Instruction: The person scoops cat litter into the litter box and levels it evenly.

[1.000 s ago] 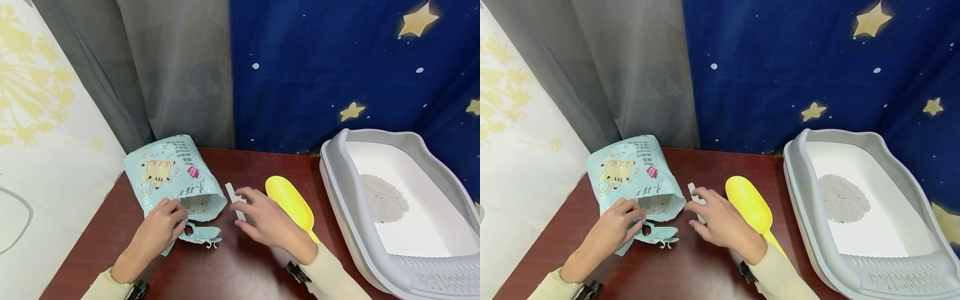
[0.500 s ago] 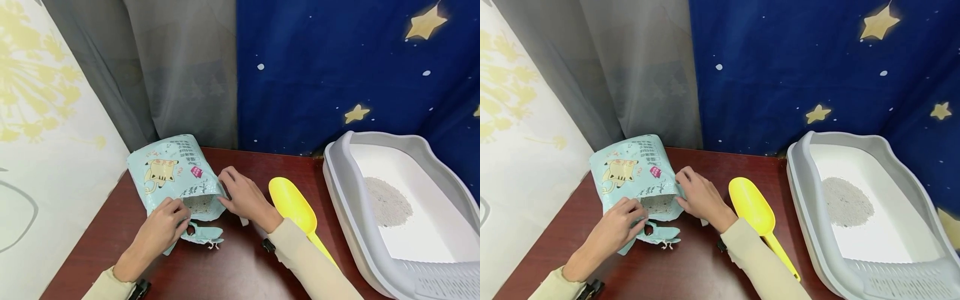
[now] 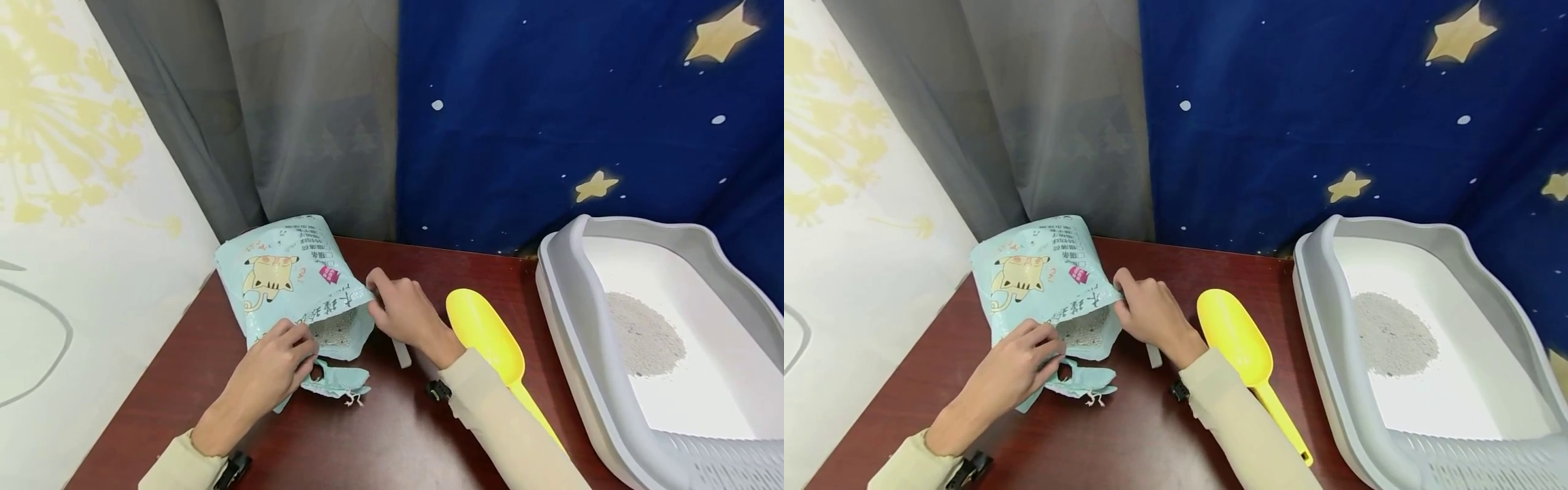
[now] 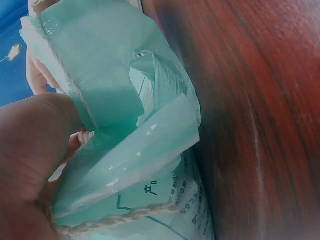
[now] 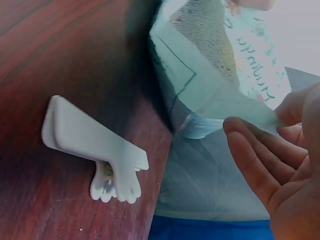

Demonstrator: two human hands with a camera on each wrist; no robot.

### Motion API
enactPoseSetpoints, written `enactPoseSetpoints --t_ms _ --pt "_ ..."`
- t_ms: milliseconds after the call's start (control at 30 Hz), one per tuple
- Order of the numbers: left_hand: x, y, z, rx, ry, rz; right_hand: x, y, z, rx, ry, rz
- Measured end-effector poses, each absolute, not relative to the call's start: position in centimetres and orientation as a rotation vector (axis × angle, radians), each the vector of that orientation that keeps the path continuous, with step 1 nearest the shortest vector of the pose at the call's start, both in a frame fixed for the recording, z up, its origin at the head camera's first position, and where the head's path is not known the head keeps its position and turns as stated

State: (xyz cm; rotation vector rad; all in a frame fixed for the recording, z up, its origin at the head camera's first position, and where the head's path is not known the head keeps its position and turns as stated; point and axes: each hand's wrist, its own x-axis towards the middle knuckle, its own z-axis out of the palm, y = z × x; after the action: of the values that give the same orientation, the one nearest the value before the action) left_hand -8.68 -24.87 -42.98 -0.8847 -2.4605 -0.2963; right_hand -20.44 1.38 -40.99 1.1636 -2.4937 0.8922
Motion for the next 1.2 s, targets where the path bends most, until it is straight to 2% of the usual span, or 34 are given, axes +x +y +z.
enactPoseSetpoints --t_ms 233,600,833,1200 --pt "-8.6 -24.9 -42.7 -0.953 -2.435 -0.182 -20.7 0.9 -40.6 1.028 -2.552 1.279" --pt "-8.1 -25.4 -43.0 -0.983 -2.410 -0.155 -21.1 -0.8 -39.9 0.562 -2.610 1.887" --pt "-8.0 -25.5 -43.0 -0.936 -2.417 -0.202 -21.5 -0.9 -39.2 0.472 -2.638 1.905" --pt "-8.6 -24.6 -42.9 -0.846 -2.453 -0.084 -21.3 -1.1 -39.2 0.512 -2.708 1.886"
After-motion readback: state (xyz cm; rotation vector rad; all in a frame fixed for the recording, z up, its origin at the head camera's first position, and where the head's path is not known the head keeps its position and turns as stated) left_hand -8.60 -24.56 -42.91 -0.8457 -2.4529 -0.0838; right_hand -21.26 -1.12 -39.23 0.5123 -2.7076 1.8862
